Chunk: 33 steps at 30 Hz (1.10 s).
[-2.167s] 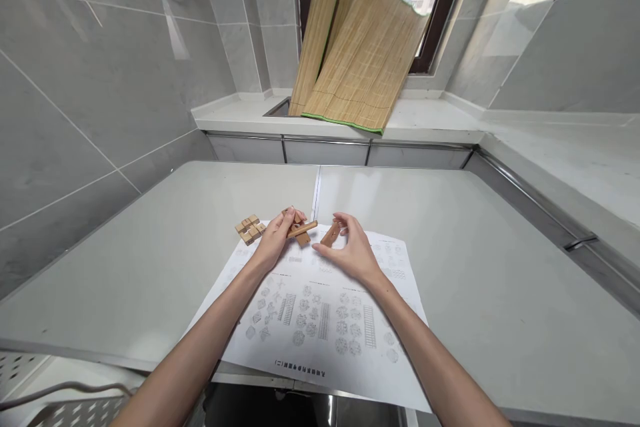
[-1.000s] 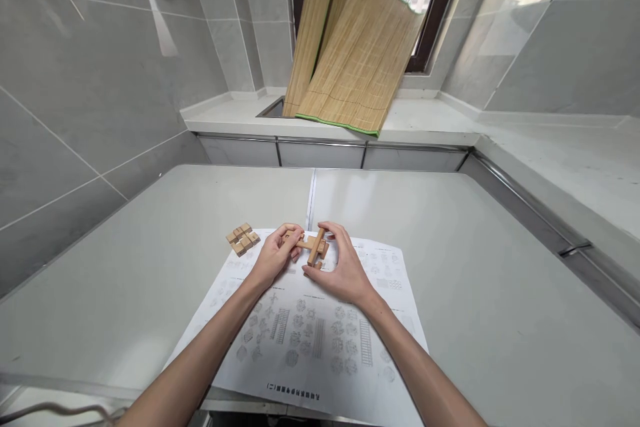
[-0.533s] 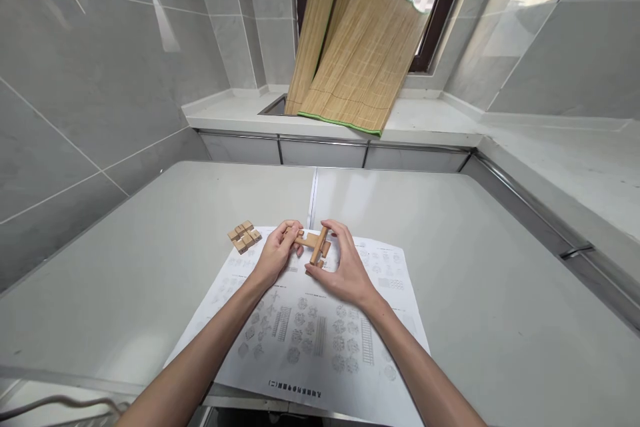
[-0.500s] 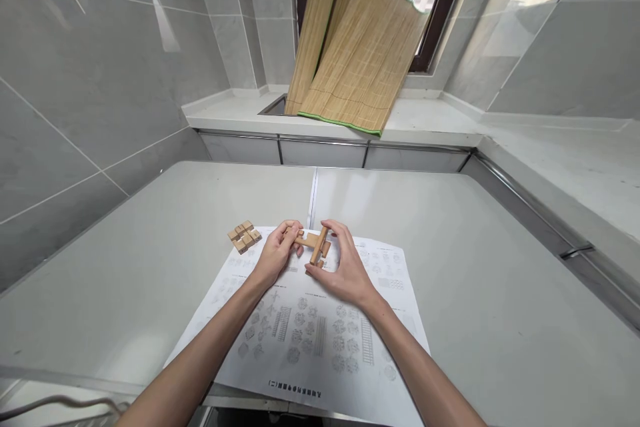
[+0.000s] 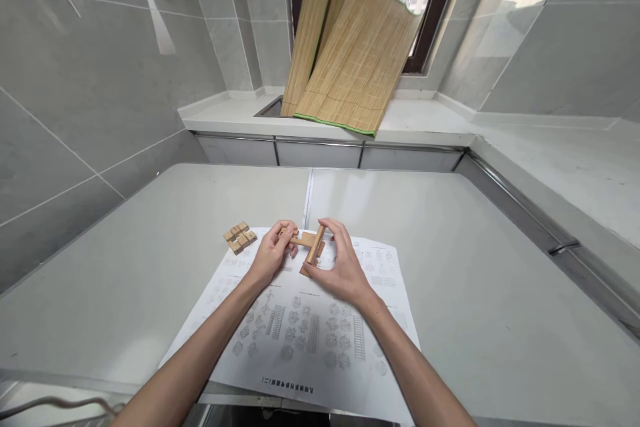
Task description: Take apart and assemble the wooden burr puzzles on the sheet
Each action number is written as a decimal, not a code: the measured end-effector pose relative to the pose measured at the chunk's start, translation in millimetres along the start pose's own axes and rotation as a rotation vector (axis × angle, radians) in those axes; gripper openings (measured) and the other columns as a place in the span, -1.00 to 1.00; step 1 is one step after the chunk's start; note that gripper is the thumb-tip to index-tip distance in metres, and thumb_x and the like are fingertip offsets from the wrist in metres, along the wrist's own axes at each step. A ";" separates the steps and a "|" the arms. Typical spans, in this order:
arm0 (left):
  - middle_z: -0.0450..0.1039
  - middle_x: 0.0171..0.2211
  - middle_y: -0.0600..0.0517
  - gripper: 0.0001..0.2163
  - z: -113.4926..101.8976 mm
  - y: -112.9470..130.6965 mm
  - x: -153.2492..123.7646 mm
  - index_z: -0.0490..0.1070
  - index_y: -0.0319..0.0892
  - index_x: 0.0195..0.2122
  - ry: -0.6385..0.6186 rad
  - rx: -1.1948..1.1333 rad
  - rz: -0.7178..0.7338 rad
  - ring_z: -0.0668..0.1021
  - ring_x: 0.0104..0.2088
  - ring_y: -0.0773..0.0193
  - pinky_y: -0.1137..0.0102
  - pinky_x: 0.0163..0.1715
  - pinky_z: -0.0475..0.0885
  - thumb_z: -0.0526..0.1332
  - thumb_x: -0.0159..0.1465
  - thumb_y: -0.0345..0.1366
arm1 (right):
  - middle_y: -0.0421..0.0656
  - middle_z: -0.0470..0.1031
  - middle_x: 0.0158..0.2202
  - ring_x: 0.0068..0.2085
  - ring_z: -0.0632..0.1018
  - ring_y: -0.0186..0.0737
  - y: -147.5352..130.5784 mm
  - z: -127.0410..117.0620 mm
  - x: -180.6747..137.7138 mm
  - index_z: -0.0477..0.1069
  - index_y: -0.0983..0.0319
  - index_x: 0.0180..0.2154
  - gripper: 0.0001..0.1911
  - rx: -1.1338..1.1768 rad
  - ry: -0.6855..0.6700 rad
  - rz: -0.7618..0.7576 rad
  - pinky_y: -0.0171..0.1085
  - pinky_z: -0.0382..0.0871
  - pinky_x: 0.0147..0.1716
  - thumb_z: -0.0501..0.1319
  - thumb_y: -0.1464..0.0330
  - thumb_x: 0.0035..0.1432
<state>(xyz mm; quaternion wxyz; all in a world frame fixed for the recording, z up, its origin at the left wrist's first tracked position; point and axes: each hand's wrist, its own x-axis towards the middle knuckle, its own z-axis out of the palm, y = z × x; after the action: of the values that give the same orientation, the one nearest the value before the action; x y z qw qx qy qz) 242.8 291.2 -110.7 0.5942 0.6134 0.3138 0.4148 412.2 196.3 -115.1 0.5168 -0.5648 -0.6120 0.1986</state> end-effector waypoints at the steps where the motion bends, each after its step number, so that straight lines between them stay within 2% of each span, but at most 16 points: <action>1: 0.35 -0.33 0.10 -0.65 0.3 -0.5 0.0 0.39 -0.13 -0.21 0.003 0.015 0.006 0.38 -0.50 0.42 0.44 -0.43 0.33 0.24 0.37 0.09 | -0.05 0.28 0.34 0.33 0.35 0.10 0.4 0.3 -0.2 0.20 0.00 0.29 -0.19 -0.006 0.012 0.003 0.08 0.35 0.23 0.41 0.31 0.03; 8: 0.36 -0.37 0.13 -0.67 0.1 -2.7 0.1 0.39 -0.13 -0.21 0.005 0.037 0.019 0.42 -0.54 0.43 0.44 -0.44 0.32 0.23 0.39 0.06 | -0.08 0.26 0.38 0.33 0.37 0.07 -2.2 -3.4 0.3 0.20 -0.01 0.32 -0.19 0.037 -0.072 0.015 0.05 0.36 0.23 0.33 0.37 0.05; 15: 0.37 -0.46 0.16 -0.70 4.0 -3.0 -2.1 0.38 -0.13 -0.18 0.039 0.082 0.058 0.47 -0.55 0.40 0.45 -0.43 0.33 0.21 0.42 0.02 | -0.04 0.29 0.32 0.34 0.34 0.09 2.3 3.0 -0.5 0.21 0.03 0.30 -0.19 -0.054 0.058 -0.063 0.11 0.31 0.27 0.34 0.41 0.02; 18: 0.33 -0.54 0.19 -0.70 4.7 -1.9 -2.2 0.39 -0.13 -0.17 0.050 0.120 0.063 0.46 -0.58 0.39 0.45 -0.46 0.31 0.21 0.42 0.02 | -0.03 0.28 0.33 0.34 0.34 0.10 1.5 1.8 -0.4 0.19 0.04 0.31 -0.18 -0.047 0.046 -0.070 0.11 0.31 0.27 0.33 0.41 0.01; 20: 0.37 -0.48 0.17 -0.69 2.0 -1.2 -0.4 0.38 -0.13 -0.18 0.094 0.094 0.057 0.46 -0.60 0.40 0.45 -0.49 0.32 0.22 0.40 0.05 | -0.05 0.28 0.33 0.33 0.35 0.07 0.1 -1.8 -0.2 0.19 0.03 0.30 -0.20 -0.014 0.028 -0.058 0.08 0.32 0.27 0.30 0.43 0.03; 24: 0.42 -0.35 0.12 -0.68 -6.7 -1.6 3.5 0.36 -0.13 -0.19 0.274 0.076 0.059 0.42 -0.60 0.45 0.46 -0.52 0.30 0.23 0.38 0.05 | -0.06 0.36 0.23 0.25 0.42 0.00 4.5 -8.1 0.7 0.24 0.04 0.25 -0.32 0.001 0.046 -0.018 0.02 0.34 0.23 0.19 0.49 0.10; 29: 0.30 -0.52 0.17 -0.74 -5.0 -1.5 -0.5 0.40 -0.11 -0.18 0.250 0.320 0.046 0.35 -0.57 0.37 0.45 -0.50 0.23 0.14 0.44 -0.02 | -0.04 0.42 0.10 0.14 0.48 -0.04 22.3 -1.9 1.5 0.35 0.11 0.12 -0.55 -0.003 0.059 0.021 -0.01 0.39 0.16 0.07 0.49 0.22; 33: 0.30 -0.53 0.14 -0.68 -2.2 6.6 -5.5 0.39 -0.11 -0.34 0.284 0.510 0.077 0.34 -0.51 0.31 0.42 -0.45 0.20 0.06 0.46 -0.06 | -0.02 0.46 0.08 0.09 0.51 -0.03 28.7 4.0 0.6 0.39 0.14 0.07 -0.61 -0.045 0.086 0.062 -0.02 0.42 0.11 0.07 0.47 0.23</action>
<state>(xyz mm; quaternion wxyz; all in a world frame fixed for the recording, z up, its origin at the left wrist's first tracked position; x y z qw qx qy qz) 237.6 286.8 -105.1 0.3547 0.6902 0.4645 0.4266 422.8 206.3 -140.2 0.5233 -0.6030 -0.5758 0.1760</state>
